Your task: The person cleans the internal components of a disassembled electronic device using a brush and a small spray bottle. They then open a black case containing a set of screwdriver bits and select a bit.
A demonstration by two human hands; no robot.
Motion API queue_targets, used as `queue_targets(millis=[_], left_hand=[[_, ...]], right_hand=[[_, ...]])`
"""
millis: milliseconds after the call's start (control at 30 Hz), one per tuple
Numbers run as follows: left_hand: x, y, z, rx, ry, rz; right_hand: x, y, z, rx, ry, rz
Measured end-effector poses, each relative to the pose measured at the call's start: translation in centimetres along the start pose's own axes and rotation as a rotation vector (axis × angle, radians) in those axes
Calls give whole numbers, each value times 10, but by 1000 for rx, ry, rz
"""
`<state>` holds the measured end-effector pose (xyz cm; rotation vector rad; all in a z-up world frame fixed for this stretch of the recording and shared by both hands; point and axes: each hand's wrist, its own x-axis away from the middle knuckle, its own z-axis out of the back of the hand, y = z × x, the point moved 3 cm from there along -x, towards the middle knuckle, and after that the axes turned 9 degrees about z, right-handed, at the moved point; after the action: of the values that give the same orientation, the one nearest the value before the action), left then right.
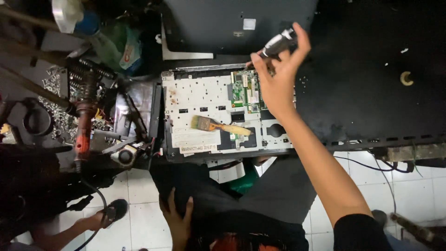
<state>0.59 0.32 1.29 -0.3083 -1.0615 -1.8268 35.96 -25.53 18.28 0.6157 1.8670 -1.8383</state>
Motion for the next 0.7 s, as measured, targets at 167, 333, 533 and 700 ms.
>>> queue_targets(millis=[167,333,533,700], left_hand=[[-8,0,-3,6,64,62],[-2,14,1,39,74,32],[-5,15,-1,34,32,135],[-8,14,-1,20,40,108]], right_hand=[[1,26,-11,88,-39,-83],[1,24,-15,87,-13,-96],[0,28,-14,95,-9,-180],[1,26,-16,170,-48,-109]])
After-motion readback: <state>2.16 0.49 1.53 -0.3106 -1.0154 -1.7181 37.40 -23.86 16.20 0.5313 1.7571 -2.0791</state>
